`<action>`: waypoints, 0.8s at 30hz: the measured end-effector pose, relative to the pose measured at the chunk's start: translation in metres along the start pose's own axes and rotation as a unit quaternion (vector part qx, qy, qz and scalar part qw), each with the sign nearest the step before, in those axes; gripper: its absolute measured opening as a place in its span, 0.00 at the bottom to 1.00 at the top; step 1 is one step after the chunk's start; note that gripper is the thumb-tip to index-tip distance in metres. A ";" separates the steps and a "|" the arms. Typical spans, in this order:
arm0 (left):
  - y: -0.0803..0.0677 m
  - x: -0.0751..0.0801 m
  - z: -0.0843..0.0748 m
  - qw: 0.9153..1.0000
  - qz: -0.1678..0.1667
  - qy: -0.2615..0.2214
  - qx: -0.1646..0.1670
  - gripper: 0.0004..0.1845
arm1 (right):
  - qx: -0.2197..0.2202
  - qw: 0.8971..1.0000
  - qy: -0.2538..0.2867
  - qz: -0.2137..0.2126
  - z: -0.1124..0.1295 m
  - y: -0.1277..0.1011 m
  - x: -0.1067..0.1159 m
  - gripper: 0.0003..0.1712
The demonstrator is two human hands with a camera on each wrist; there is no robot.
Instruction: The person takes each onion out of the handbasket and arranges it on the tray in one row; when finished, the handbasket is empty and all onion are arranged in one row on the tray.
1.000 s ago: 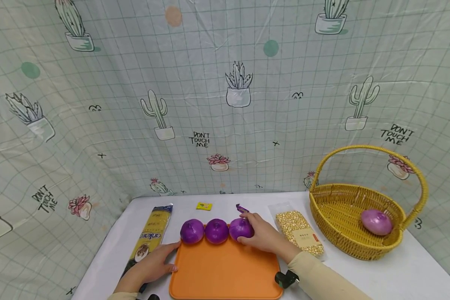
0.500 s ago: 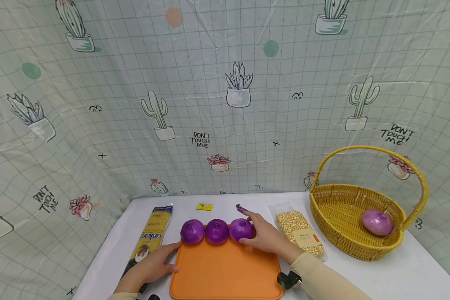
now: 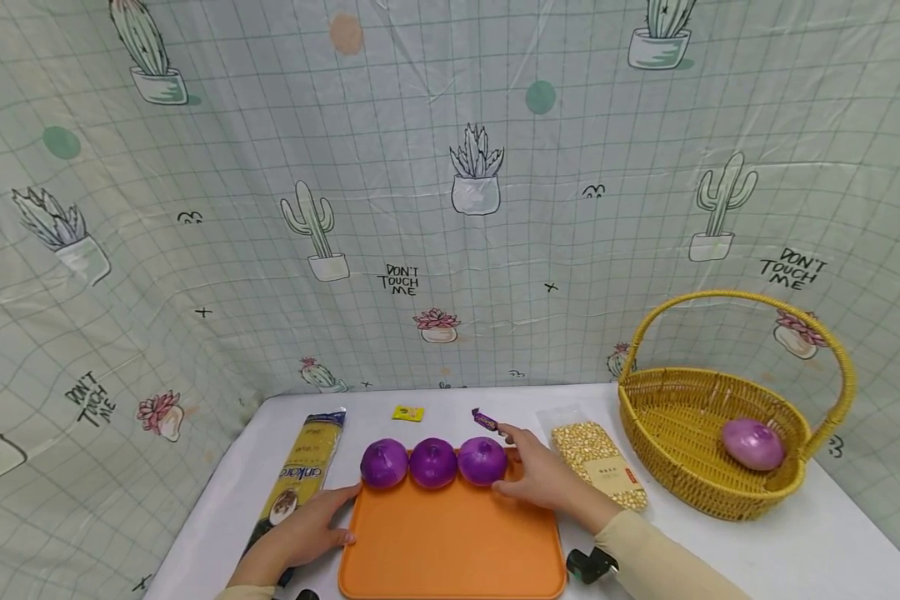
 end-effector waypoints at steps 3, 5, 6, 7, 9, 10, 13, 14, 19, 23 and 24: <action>0.000 0.000 0.000 1.000 0.000 0.001 -0.001 0.37 | 0.002 1.000 -0.001 -0.006 -0.002 -0.003 0.002 0.54; 0.000 0.000 0.000 1.000 0.001 0.000 0.000 0.37 | 0.002 1.000 -0.002 -0.005 -0.003 -0.004 0.003 0.53; 0.000 0.000 0.000 1.000 0.000 0.001 0.000 0.37 | 0.002 1.000 -0.003 -0.004 -0.003 -0.005 0.004 0.53; -0.001 0.000 -0.001 1.000 0.000 0.000 0.000 0.37 | 0.001 1.000 -0.005 -0.003 -0.003 -0.005 0.004 0.53; -0.001 0.000 -0.001 1.000 -0.001 0.001 0.001 0.37 | -0.001 1.000 -0.005 -0.001 -0.003 -0.007 0.005 0.52; -0.001 0.000 -0.001 1.000 -0.001 0.002 0.000 0.37 | 0.000 1.000 -0.008 -0.001 -0.003 -0.007 0.005 0.52; -0.002 0.001 -0.002 1.000 -0.004 0.003 -0.003 0.37 | -0.003 1.000 -0.009 -0.001 -0.002 -0.010 0.008 0.52; -0.002 0.001 -0.002 1.000 -0.005 0.004 -0.004 0.37 | -0.005 1.000 -0.007 -0.002 -0.002 -0.012 0.009 0.52; -0.003 0.002 -0.003 1.000 -0.006 0.003 -0.005 0.37 | -0.028 1.000 -0.009 -0.010 -0.005 -0.017 0.017 0.50; -0.002 0.002 -0.003 1.000 -0.007 0.003 -0.008 0.37 | -0.041 0.999 -0.012 -0.016 -0.007 -0.021 0.026 0.49; -0.002 0.002 -0.002 1.000 -0.008 0.004 -0.009 0.37 | -0.042 0.999 -0.012 -0.018 -0.007 -0.023 0.028 0.49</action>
Point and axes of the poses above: each hand's wrist, its own y-axis towards the middle knuckle, its own x-axis out of the back of the hand, z = x × y, the point moved 10 cm from there along y, towards the middle knuckle, and after that the axes turned 1 degree about -x, right-handed, at the moved point
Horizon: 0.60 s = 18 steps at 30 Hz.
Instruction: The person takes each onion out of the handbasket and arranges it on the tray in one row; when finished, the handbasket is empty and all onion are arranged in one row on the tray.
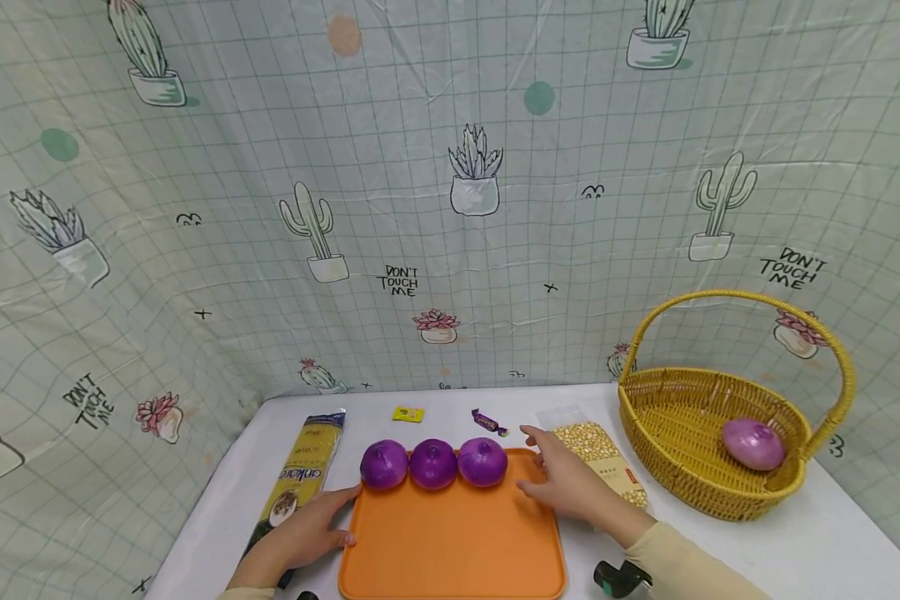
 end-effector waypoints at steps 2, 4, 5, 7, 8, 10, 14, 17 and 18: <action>0.000 0.000 0.001 1.000 -0.001 0.002 -0.002 0.37 | -0.004 1.000 -0.004 0.000 -0.001 -0.002 0.004 0.48; 0.001 -0.001 0.002 1.000 -0.001 0.003 -0.002 0.37 | -0.006 1.000 -0.009 0.000 -0.003 -0.005 0.009 0.48; 0.001 -0.001 0.002 1.000 -0.001 0.003 -0.002 0.37 | -0.005 1.000 -0.009 -0.001 -0.003 -0.007 0.012 0.47; 0.001 -0.001 0.002 1.000 -0.001 0.003 -0.001 0.37 | 0.000 1.000 -0.010 -0.003 -0.004 -0.009 0.017 0.47; 0.001 -0.001 0.002 1.000 -0.001 0.003 0.000 0.37 | 0.002 1.000 -0.008 -0.004 -0.004 -0.011 0.020 0.47; 0.001 -0.001 0.001 1.000 0.000 0.004 0.001 0.37 | 0.004 1.000 -0.005 -0.006 -0.005 -0.013 0.026 0.46; 0.000 0.000 0.000 1.000 -0.001 0.003 0.000 0.37 | -0.003 1.000 -0.002 -0.003 -0.009 -0.019 0.035 0.47; -0.001 0.000 -0.002 1.000 -0.002 0.003 -0.003 0.36 | -0.007 1.000 -0.004 -0.006 -0.015 -0.022 0.042 0.46; -0.002 0.000 -0.002 1.000 -0.002 0.003 -0.003 0.36 | -0.007 1.000 -0.008 -0.009 -0.016 -0.022 0.045 0.46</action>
Point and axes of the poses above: each hand's wrist, its own y-axis towards the middle knuckle, its own x-axis out of the back of the hand, z = x × y, the point moved 10 cm from there along y, towards the middle knuckle, and after that the axes turned 1 degree about -x, right-handed, at the moved point
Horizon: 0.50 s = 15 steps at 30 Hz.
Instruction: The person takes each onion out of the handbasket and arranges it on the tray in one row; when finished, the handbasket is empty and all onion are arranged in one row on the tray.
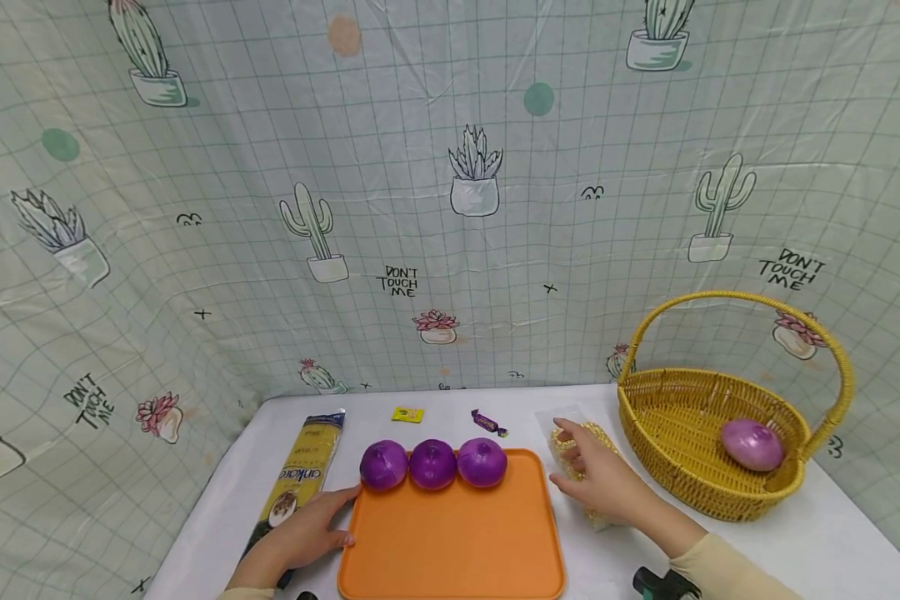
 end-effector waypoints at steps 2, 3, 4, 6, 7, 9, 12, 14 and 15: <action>0.000 0.000 0.000 1.000 0.000 0.000 0.001 0.36 | 0.005 1.000 -0.005 -0.007 -0.002 -0.001 0.005 0.46; 0.000 0.000 0.000 1.000 0.000 0.000 0.002 0.36 | 0.010 1.000 -0.007 -0.011 -0.002 -0.002 0.007 0.46; 0.000 0.000 0.000 1.000 0.001 -0.001 0.004 0.36 | 0.015 1.000 -0.008 -0.014 -0.003 -0.003 0.009 0.46; 0.000 0.000 0.000 1.000 0.003 -0.001 0.007 0.36 | 0.026 0.999 -0.004 -0.019 -0.003 -0.006 0.013 0.45; 0.000 0.000 0.000 1.000 0.004 -0.002 0.009 0.37 | 0.028 0.999 -0.001 -0.020 -0.003 -0.007 0.016 0.45; 0.000 0.000 0.001 1.000 0.004 -0.002 0.011 0.37 | 0.029 0.999 0.004 -0.021 -0.004 -0.010 0.020 0.45; 0.000 0.000 0.001 1.000 0.004 -0.003 0.010 0.37 | 0.022 0.999 0.010 -0.022 -0.008 -0.014 0.027 0.45; 0.001 -0.001 0.001 1.000 0.005 -0.003 0.008 0.37 | 0.021 0.999 0.011 -0.024 -0.010 -0.017 0.031 0.45; 0.001 -0.001 0.001 1.000 0.005 -0.003 0.007 0.37 | 0.022 0.999 0.012 -0.027 -0.012 -0.018 0.034 0.46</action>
Point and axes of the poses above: each hand's wrist, its own y-axis towards the middle knuckle, its own x-axis out of the back of the hand, z = x × y, the point moved 10 cm from there along y, towards the middle knuckle, and after that the axes turned 1 degree about -x, right-handed, at the moved point
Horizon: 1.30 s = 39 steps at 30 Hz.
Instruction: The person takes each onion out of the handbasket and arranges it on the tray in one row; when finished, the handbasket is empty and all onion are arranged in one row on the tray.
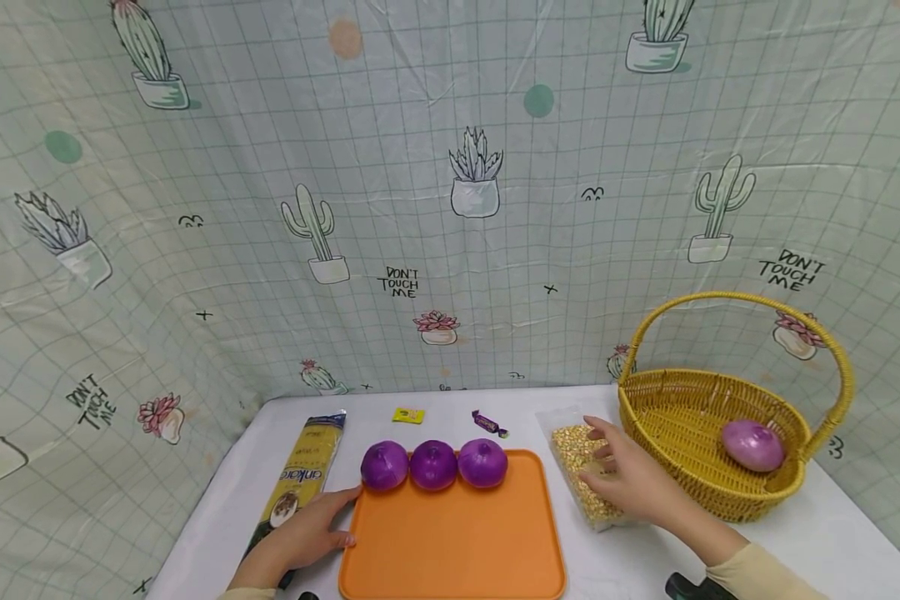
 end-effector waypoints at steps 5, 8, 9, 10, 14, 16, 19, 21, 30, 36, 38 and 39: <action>0.000 0.000 0.001 1.000 0.001 -0.001 0.001 0.37 | -0.006 1.000 0.001 -0.005 -0.008 -0.005 0.011 0.46; 0.001 -0.001 0.002 1.000 0.002 -0.003 0.001 0.37 | -0.021 1.000 0.000 0.002 -0.014 -0.008 0.018 0.46; 0.001 -0.001 0.003 1.000 0.002 -0.002 0.001 0.37 | -0.023 1.000 -0.001 0.002 -0.016 -0.009 0.021 0.46; 0.002 -0.001 0.003 1.000 0.002 -0.003 0.000 0.37 | -0.025 1.000 -0.001 0.001 -0.018 -0.010 0.025 0.45; 0.003 -0.002 0.003 1.000 0.001 0.000 0.000 0.37 | -0.027 1.000 -0.009 -0.012 -0.025 -0.014 0.040 0.46; 0.002 -0.001 0.003 1.000 0.000 0.000 0.000 0.37 | -0.026 0.999 -0.014 -0.019 -0.027 -0.016 0.047 0.46; 0.002 -0.001 0.004 1.000 -0.001 0.000 0.000 0.37 | -0.027 0.999 -0.026 -0.029 -0.029 -0.018 0.058 0.46; 0.002 -0.001 0.003 1.000 -0.001 -0.002 0.000 0.37 | -0.030 0.998 -0.034 -0.034 -0.030 -0.020 0.065 0.46; 0.000 -0.001 0.002 1.000 0.000 -0.005 0.005 0.37 | -0.029 0.996 -0.073 -0.041 -0.049 -0.025 0.084 0.43; 0.000 -0.001 0.000 1.000 -0.002 -0.002 0.005 0.37 | -0.066 0.992 -0.103 -0.042 -0.074 -0.027 0.098 0.45; 0.000 0.000 0.000 1.000 -0.002 -0.001 0.005 0.36 | -0.084 0.988 -0.120 -0.047 -0.085 -0.027 0.105 0.45; 0.000 0.000 0.000 1.000 -0.002 -0.001 0.005 0.36 | -0.091 0.986 -0.128 -0.051 -0.090 -0.027 0.108 0.46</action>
Point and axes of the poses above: each hand's wrist, its own y-axis towards the middle knuckle, its own x-axis out of the back of the hand, z = x × y, the point moved 10 cm from there along y, towards the middle knuckle, and after that the axes turned 1 degree about -x, right-handed, at the moved point
